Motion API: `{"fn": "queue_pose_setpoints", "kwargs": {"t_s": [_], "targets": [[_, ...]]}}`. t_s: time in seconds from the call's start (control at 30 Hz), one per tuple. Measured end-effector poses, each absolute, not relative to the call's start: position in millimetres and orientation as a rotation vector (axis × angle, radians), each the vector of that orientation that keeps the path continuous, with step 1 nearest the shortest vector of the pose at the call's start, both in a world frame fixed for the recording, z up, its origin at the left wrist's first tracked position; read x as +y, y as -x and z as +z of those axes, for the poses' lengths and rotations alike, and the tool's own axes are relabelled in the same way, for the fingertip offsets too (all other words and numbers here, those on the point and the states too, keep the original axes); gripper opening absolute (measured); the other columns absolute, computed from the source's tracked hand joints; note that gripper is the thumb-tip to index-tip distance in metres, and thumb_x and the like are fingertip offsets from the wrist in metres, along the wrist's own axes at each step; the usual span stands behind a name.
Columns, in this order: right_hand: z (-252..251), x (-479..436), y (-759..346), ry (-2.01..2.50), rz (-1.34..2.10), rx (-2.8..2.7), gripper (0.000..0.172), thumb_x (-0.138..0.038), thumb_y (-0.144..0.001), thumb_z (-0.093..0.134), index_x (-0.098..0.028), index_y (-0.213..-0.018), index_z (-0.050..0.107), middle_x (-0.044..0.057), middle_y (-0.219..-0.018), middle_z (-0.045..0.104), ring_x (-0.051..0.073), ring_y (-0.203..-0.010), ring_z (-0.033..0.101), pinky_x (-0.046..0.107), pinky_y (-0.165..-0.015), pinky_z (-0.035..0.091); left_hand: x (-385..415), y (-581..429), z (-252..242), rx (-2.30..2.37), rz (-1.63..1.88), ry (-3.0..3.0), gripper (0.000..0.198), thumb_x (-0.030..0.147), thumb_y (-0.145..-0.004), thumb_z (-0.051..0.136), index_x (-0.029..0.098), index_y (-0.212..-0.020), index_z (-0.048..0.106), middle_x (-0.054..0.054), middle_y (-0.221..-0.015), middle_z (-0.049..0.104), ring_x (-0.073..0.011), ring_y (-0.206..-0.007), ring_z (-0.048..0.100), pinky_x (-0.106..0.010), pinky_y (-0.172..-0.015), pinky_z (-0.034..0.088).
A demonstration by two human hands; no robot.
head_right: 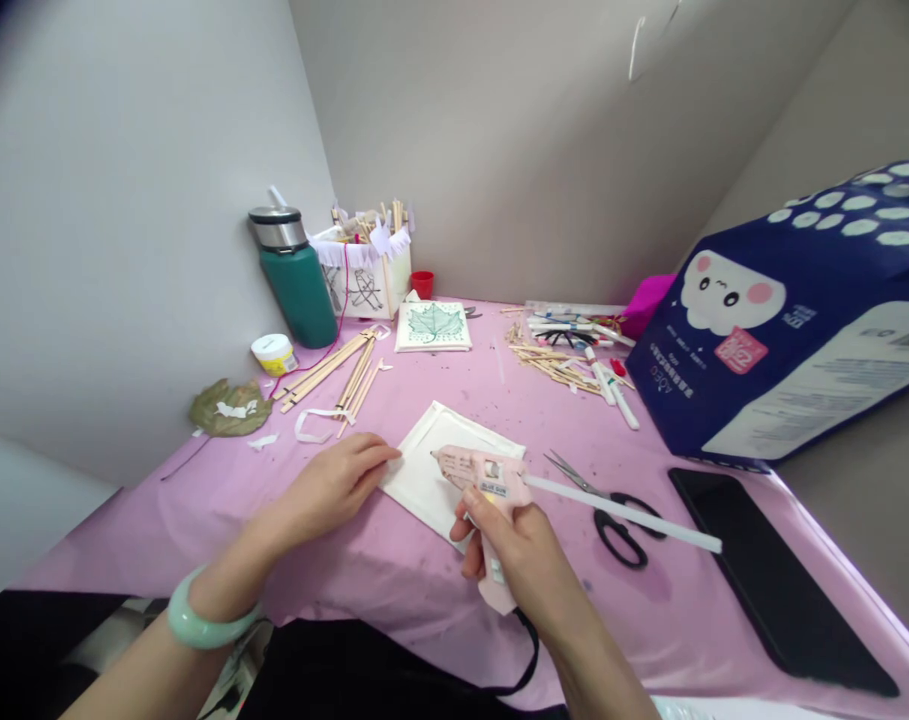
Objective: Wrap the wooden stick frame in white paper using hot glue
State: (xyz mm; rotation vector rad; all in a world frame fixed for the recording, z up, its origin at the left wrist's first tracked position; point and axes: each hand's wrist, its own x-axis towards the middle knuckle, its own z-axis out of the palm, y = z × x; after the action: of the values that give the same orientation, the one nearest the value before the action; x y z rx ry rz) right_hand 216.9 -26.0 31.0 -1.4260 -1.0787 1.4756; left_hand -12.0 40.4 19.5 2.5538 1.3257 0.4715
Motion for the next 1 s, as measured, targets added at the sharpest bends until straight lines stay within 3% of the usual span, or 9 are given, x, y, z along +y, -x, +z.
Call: {"fn": "queue_pose_setpoints", "kwargs": {"t_s": [0.07,0.23,0.4,0.67,0.8,1.0], "targets": [[30,-26,-217,1.415,1.478,-1.058,0.042,-0.058,-0.076,0.060,-0.016,-0.077,0.061,0.002,-0.059,0.063,0.011,-0.042,0.050,0.022,-0.041,0.032,37,7,22,1.315,0.390,-2.657,0.024,0.028,-0.095,0.040,0.020,-0.100,0.061,-0.006,-0.100,0.058,-0.0188,-0.091,0.054,-0.031,-0.079,0.044],[30,-25,-220,1.437,1.468,-1.081,0.045,-0.060,-0.077,0.057,-0.015,-0.077,0.062,0.001,-0.048,0.058,0.011,-0.040,0.048,0.022,-0.041,0.033,42,1,31,1.345,0.257,-2.755,0.031,0.036,-0.096,0.037,0.020,-0.089,0.063,-0.006,-0.097,0.056,-0.0189,-0.086,0.054,-0.032,-0.076,0.043],[33,-26,-226,1.487,1.456,-1.083,0.047,-0.061,-0.079,0.055,-0.015,-0.076,0.062,0.000,-0.045,0.057,0.010,-0.038,0.045,0.021,-0.041,0.031,67,-13,30,1.413,0.200,-2.832,0.026,0.031,-0.095,0.038,0.021,-0.111,0.057,-0.008,-0.101,0.056,-0.0216,-0.092,0.053,-0.034,-0.079,0.043],[26,-23,-233,1.469,1.436,-1.093,0.048,-0.062,-0.080,0.052,-0.015,-0.077,0.063,0.001,-0.046,0.058,0.011,-0.041,0.049,0.022,-0.044,0.034,77,-25,26,1.415,0.020,-2.914,0.035,0.044,-0.094,0.037,0.020,-0.112,0.056,-0.011,-0.106,0.055,-0.0266,-0.095,0.051,-0.041,-0.079,0.042],[26,-23,-232,1.444,1.418,-1.074,0.044,-0.058,-0.080,0.055,-0.015,-0.077,0.062,0.000,-0.050,0.059,0.011,-0.042,0.050,0.023,-0.045,0.036,82,-23,28,1.423,0.016,-2.876,0.038,0.041,-0.096,0.033,0.020,-0.124,0.049,-0.011,-0.107,0.056,-0.0258,-0.096,0.052,-0.039,-0.079,0.042],[28,-23,-231,1.474,1.430,-1.076,0.046,-0.061,-0.079,0.053,-0.016,-0.077,0.062,0.000,-0.046,0.057,0.011,-0.040,0.048,0.022,-0.043,0.033,79,-32,24,1.499,-0.006,-2.917,0.047,0.048,-0.090,0.045,0.016,-0.124,0.049,-0.014,-0.107,0.055,-0.0301,-0.098,0.051,-0.042,-0.078,0.042]]}}
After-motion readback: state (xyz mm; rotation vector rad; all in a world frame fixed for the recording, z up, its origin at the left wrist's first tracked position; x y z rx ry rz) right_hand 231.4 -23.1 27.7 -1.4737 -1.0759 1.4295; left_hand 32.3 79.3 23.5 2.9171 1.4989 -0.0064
